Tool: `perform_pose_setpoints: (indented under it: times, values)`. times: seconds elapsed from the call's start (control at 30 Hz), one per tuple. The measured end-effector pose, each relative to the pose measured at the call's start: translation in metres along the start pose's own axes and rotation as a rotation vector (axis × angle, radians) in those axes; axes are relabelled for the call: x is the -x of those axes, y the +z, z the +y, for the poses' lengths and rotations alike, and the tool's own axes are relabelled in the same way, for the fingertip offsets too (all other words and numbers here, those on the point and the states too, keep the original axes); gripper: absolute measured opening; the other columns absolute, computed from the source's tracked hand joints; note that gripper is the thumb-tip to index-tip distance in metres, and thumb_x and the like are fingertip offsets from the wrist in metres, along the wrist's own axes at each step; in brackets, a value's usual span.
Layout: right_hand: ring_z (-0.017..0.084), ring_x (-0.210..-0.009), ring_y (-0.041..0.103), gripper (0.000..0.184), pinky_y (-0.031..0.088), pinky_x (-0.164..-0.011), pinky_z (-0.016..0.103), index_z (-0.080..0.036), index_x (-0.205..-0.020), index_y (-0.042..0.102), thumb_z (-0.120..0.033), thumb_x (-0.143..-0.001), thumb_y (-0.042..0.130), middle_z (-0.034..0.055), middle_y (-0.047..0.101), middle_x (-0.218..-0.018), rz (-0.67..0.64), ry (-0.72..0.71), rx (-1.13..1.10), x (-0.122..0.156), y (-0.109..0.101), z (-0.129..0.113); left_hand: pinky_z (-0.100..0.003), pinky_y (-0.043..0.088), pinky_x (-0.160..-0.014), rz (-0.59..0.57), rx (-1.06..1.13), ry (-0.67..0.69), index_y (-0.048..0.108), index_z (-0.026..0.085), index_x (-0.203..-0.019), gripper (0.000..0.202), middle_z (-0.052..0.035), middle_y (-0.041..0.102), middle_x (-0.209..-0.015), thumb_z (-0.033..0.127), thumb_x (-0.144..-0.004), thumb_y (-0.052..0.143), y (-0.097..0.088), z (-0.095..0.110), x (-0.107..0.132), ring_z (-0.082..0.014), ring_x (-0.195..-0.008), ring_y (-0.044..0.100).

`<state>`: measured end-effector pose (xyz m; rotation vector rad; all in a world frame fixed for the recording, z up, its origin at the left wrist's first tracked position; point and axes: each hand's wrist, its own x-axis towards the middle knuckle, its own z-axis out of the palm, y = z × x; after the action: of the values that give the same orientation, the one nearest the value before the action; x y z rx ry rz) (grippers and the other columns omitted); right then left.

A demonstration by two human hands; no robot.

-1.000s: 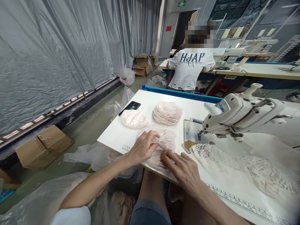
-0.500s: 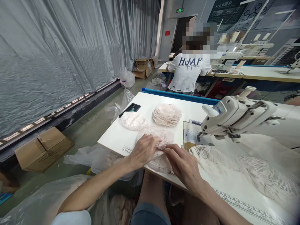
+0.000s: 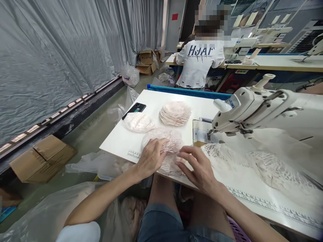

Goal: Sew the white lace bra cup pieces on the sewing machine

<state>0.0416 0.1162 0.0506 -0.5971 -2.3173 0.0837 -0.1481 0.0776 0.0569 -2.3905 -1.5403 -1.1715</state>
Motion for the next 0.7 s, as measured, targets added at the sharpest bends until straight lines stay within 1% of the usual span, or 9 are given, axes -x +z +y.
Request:
perform_pose_setpoints:
  times: [0.03, 0.1, 0.2, 0.27, 0.37, 0.47, 0.6, 0.7]
  values:
    - [0.019, -0.080, 0.054, 0.013, 0.037, -0.069, 0.031, -0.018, -0.101, 0.052, -0.024, -0.090, 0.054, 0.0096, 0.059, -0.095, -0.042, -0.041, 0.005, 0.005, -0.002, 0.001, -0.034, 0.049, -0.077, -0.009, 0.021, -0.013, 0.036, 0.016, -0.119, 0.036, -0.0098, 0.059, -0.102, 0.012, -0.085, 0.046, 0.001, -0.001, 0.000, -0.0211, -0.089, 0.058]
    - [0.019, -0.080, 0.054, 0.010, 0.035, -0.071, 0.033, -0.018, -0.099, 0.053, -0.022, -0.089, 0.054, 0.0077, 0.061, -0.094, -0.136, -0.095, 0.033, 0.013, -0.005, 0.003, -0.034, 0.049, -0.078, -0.040, 0.055, -0.027, 0.036, 0.016, -0.120, 0.037, -0.0099, 0.059, -0.105, 0.015, -0.085, 0.049, 0.000, -0.001, 0.000, -0.0216, -0.092, 0.058]
    - [0.020, -0.086, 0.054, 0.007, 0.032, -0.074, 0.035, -0.018, -0.095, 0.054, -0.017, -0.090, 0.051, 0.0064, 0.063, -0.095, -0.193, -0.119, 0.069, 0.019, -0.004, 0.002, -0.035, 0.049, -0.080, -0.075, 0.086, -0.061, 0.038, 0.017, -0.120, 0.037, -0.0098, 0.058, -0.107, 0.020, -0.085, 0.051, -0.001, 0.000, -0.001, -0.0223, -0.094, 0.058]
    - [0.020, -0.088, 0.054, 0.009, 0.032, -0.075, 0.035, -0.018, -0.097, 0.054, -0.015, -0.090, 0.049, 0.0062, 0.064, -0.094, -0.194, -0.128, 0.067, 0.018, -0.001, 0.000, -0.035, 0.049, -0.080, -0.089, 0.099, -0.088, 0.039, 0.018, -0.119, 0.036, -0.0094, 0.059, -0.106, 0.021, -0.085, 0.051, -0.001, 0.001, -0.001, -0.0224, -0.095, 0.058]
    - [0.018, -0.085, 0.055, 0.012, 0.031, -0.075, 0.035, -0.017, -0.098, 0.054, -0.011, -0.090, 0.046, 0.0059, 0.065, -0.091, -0.170, -0.124, 0.054, 0.016, 0.001, -0.001, -0.035, 0.048, -0.081, -0.120, 0.129, -0.144, 0.040, 0.018, -0.118, 0.036, -0.0095, 0.058, -0.108, 0.022, -0.085, 0.052, -0.002, 0.001, -0.002, -0.0226, -0.096, 0.057]
    - [0.018, -0.080, 0.054, 0.012, 0.031, -0.074, 0.034, -0.016, -0.094, 0.054, -0.010, -0.091, 0.044, 0.0055, 0.065, -0.084, -0.151, -0.110, 0.054, 0.014, 0.004, 0.002, -0.036, 0.047, -0.083, -0.155, 0.155, -0.189, 0.040, 0.019, -0.118, 0.037, -0.0092, 0.058, -0.111, 0.023, -0.084, 0.053, -0.003, 0.002, -0.002, -0.0227, -0.099, 0.056]
    - [0.018, -0.076, 0.053, 0.016, 0.031, -0.072, 0.034, -0.016, -0.089, 0.054, -0.011, -0.092, 0.039, 0.0054, 0.062, -0.077, -0.150, -0.094, 0.059, 0.011, 0.008, 0.006, -0.036, 0.046, -0.086, -0.190, 0.152, -0.176, 0.041, 0.018, -0.120, 0.036, -0.0088, 0.058, -0.110, 0.021, -0.086, 0.052, -0.004, 0.004, -0.003, -0.0225, -0.100, 0.054]
    - [0.017, -0.070, 0.051, 0.020, 0.031, -0.070, 0.034, -0.016, -0.085, 0.055, -0.012, -0.093, 0.036, 0.0050, 0.059, -0.074, -0.160, -0.060, 0.061, 0.007, 0.010, 0.007, -0.037, 0.045, -0.087, -0.197, 0.141, -0.157, 0.041, 0.018, -0.120, 0.034, -0.0090, 0.059, -0.108, 0.021, -0.087, 0.049, -0.005, 0.005, -0.003, -0.0227, -0.100, 0.054]
